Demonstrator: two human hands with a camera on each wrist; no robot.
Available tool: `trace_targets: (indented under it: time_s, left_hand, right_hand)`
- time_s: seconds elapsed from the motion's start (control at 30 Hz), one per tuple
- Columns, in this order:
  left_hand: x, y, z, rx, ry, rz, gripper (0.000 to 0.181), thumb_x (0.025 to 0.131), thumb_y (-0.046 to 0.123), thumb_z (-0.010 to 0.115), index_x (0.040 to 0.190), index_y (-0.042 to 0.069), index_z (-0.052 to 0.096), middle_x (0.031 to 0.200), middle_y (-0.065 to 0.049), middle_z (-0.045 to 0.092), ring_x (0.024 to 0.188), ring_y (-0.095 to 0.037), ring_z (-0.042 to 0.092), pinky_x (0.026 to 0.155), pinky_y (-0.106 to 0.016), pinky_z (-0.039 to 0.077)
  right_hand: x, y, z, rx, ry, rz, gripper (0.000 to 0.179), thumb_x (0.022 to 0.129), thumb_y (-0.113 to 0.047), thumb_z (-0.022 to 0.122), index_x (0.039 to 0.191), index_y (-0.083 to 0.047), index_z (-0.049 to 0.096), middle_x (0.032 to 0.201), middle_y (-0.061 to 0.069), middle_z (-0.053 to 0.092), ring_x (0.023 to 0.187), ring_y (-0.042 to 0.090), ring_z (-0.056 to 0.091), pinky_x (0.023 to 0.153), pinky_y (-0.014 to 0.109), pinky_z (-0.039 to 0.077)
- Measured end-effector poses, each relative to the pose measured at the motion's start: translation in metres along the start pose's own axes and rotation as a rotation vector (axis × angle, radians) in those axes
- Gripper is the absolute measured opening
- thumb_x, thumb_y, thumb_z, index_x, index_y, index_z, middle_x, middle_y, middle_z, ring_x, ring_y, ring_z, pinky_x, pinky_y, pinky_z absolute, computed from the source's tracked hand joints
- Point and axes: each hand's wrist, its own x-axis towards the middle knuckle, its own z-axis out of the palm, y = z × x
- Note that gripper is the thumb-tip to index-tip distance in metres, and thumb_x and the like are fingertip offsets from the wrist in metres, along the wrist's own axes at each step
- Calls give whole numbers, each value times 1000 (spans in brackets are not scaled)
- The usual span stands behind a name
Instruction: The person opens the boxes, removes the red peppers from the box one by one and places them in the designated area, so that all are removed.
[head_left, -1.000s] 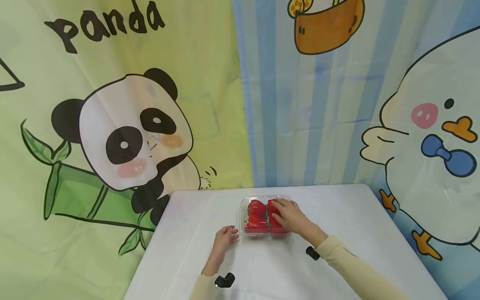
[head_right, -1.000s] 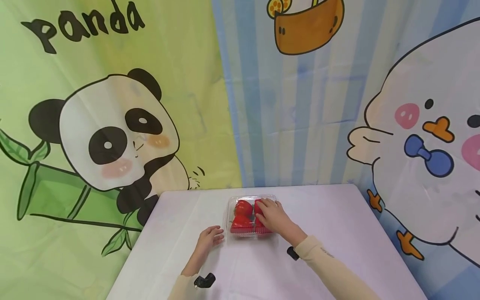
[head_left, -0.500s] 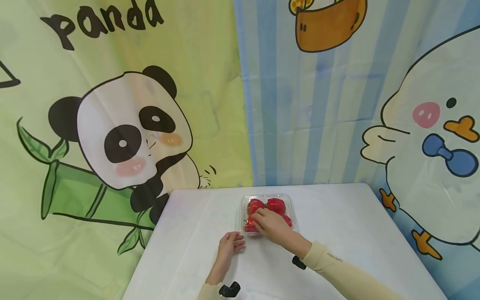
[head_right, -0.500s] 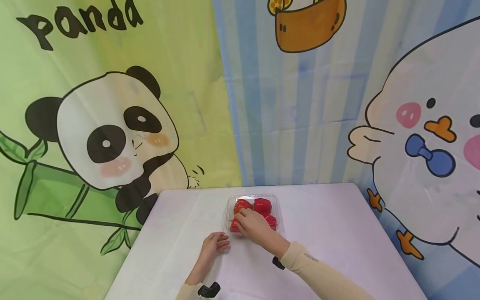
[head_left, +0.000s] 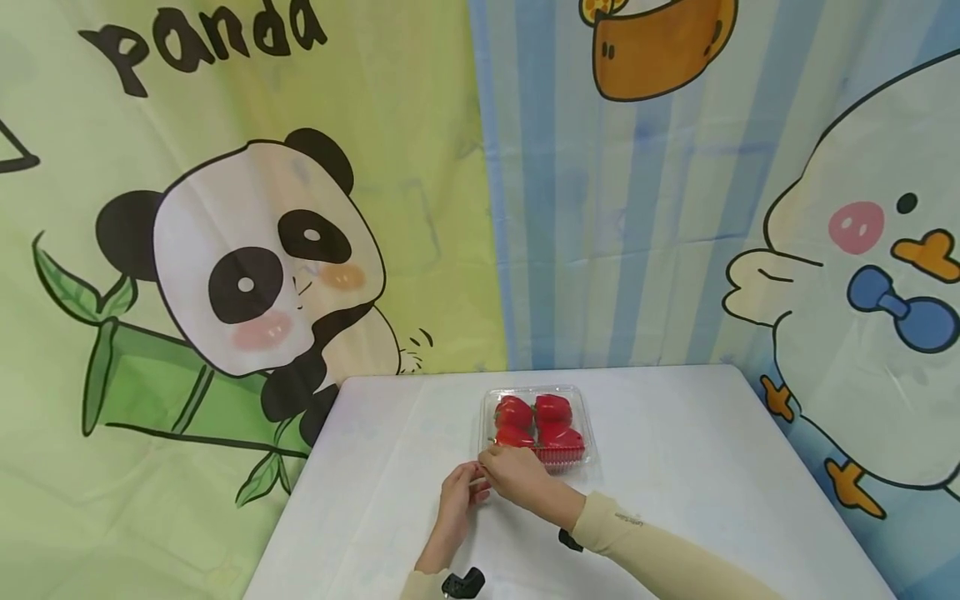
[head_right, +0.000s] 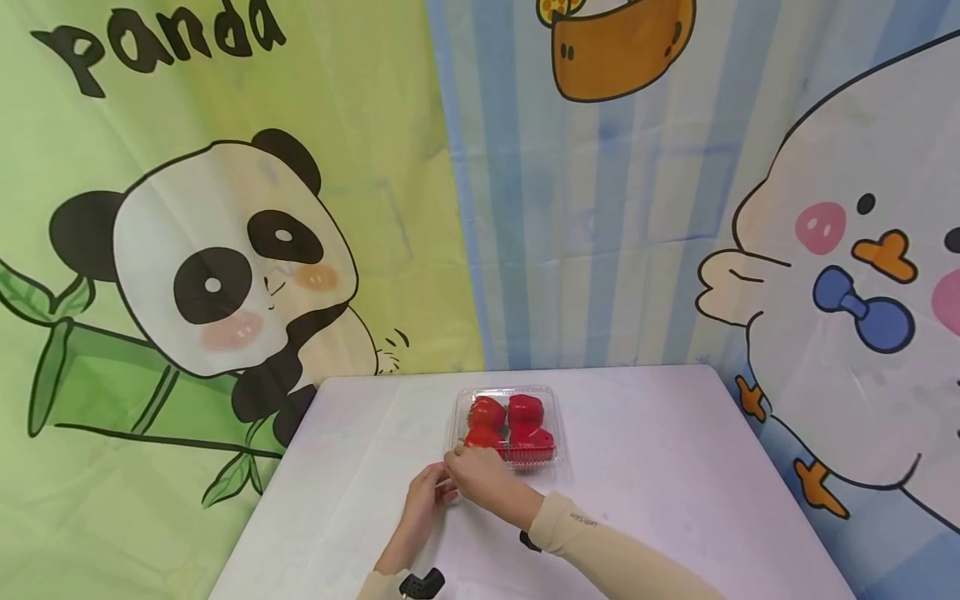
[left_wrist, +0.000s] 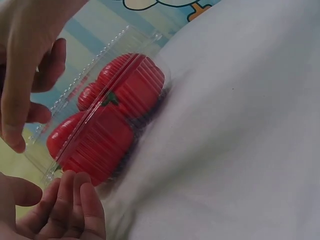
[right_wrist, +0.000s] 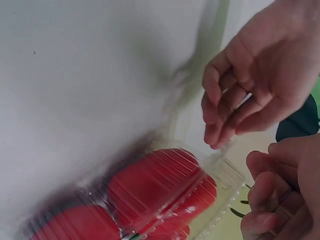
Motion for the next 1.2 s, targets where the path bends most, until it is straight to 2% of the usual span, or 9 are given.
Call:
trace_targets:
  time_s: [0.2,0.4,0.5,0.63,0.87,1.2]
  left_hand:
    - [9,-14,-3,-17,-5,-16,25,105,13,45,109,0,66,89,1,69,79,-13,70,77,-34,59]
    - [15,-26,-7,0,-10,0,32,107,18,43,117,-2,66,95,1,72,83,-12,70,79,-32,59]
    - [15,-27,-8,3,-5,5,34,108,21,45,120,-2,65,98,1,73,84,-11,70,79,-32,59]
    - [14,-26,-7,4,4,5,35,107,24,47,122,-2,64,101,0,73,85,-10,70,78,-31,58]
    - [14,-26,-6,27,38,-9,29,106,25,51,116,4,68,98,3,73,82,-9,68,76,-29,56]
    - [17,-26,-5,-5,27,-24,29,106,23,50,116,2,68,95,5,71,82,-9,66,75,-28,56]
  right_hand:
    - [1,-2,15,-75,-26,38,14,84,-25,80,90,-18,69,81,-4,68,61,14,61,52,27,51]
    - [0,-2,24,-90,-58,51,19,84,-25,80,98,-16,70,89,-1,72,66,15,65,58,29,56]
    - [1,-2,28,-104,-63,43,24,84,-26,82,102,-17,70,94,-1,73,71,15,67,62,30,57]
    - [4,-3,32,-125,-43,29,26,82,-26,83,103,-18,70,93,-2,71,74,14,67,62,29,57]
    - [9,-7,36,-142,0,24,12,85,-19,78,94,-17,70,82,-2,70,69,15,66,58,29,55]
    - [10,-8,35,-104,-40,67,12,85,-18,79,92,-15,70,80,0,69,67,16,66,58,30,54]
